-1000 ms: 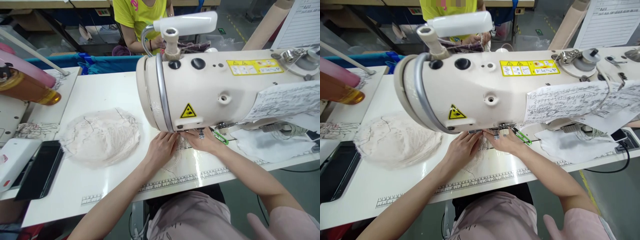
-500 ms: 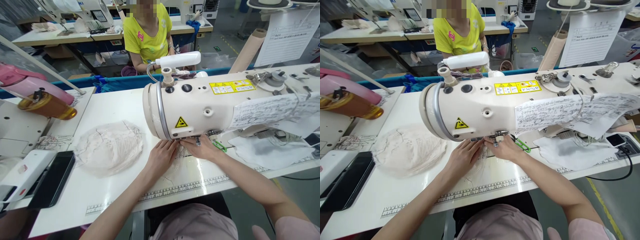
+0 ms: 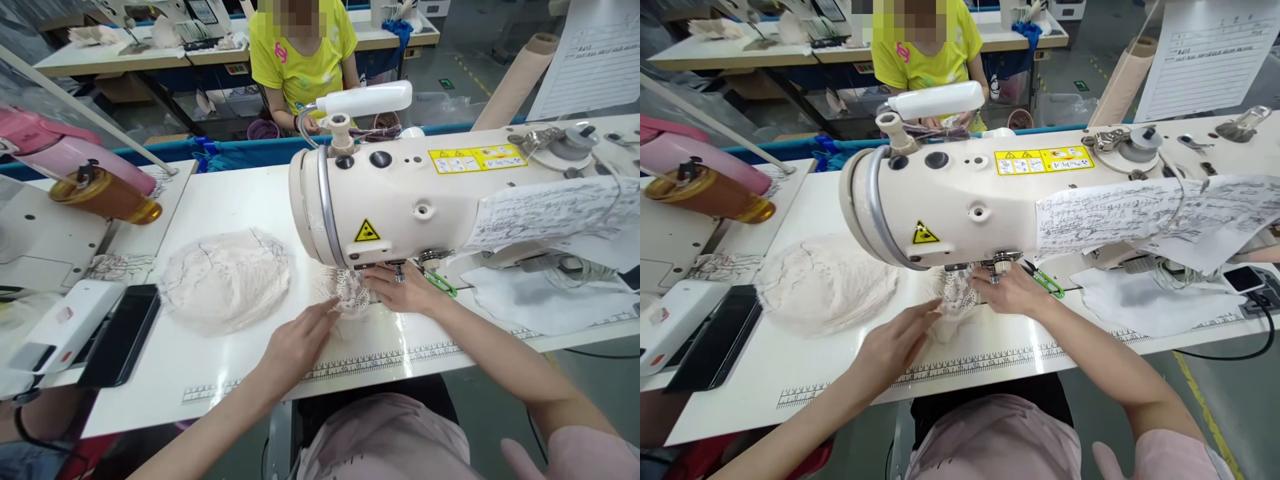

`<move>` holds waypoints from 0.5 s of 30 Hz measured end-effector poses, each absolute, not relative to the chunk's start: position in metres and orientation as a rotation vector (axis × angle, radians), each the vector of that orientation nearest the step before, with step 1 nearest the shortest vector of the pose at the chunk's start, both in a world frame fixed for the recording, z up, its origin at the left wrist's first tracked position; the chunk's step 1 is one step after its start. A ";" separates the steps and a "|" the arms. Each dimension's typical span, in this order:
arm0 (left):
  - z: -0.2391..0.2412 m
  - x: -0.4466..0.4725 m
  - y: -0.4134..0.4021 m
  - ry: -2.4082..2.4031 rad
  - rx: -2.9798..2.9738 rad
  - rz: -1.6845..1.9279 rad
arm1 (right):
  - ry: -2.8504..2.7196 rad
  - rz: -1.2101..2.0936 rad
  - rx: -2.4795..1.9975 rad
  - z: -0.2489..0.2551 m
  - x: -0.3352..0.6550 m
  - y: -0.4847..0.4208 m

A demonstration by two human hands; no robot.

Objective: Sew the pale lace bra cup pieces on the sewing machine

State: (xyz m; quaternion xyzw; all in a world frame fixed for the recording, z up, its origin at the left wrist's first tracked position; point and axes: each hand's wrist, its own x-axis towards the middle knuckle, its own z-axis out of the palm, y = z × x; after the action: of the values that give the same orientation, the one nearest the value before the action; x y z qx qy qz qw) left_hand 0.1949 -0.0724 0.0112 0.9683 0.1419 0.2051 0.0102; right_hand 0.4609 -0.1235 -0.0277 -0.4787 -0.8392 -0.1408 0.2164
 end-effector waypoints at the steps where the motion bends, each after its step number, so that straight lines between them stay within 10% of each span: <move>1: 0.016 0.198 -0.070 0.594 2.957 0.607 | -2.311 -0.371 -1.334 -0.028 0.461 -0.124; 15: 0.000 0.249 -0.022 0.353 3.213 0.523 | -2.222 -0.487 -1.515 -0.037 0.458 -0.129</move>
State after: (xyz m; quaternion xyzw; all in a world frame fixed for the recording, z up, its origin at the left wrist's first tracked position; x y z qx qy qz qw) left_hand 0.2486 -0.0223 -0.0003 0.9791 0.1076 0.1594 -0.0663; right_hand 0.4582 -0.1293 -0.0374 -0.5427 -0.7962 -0.1744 0.2029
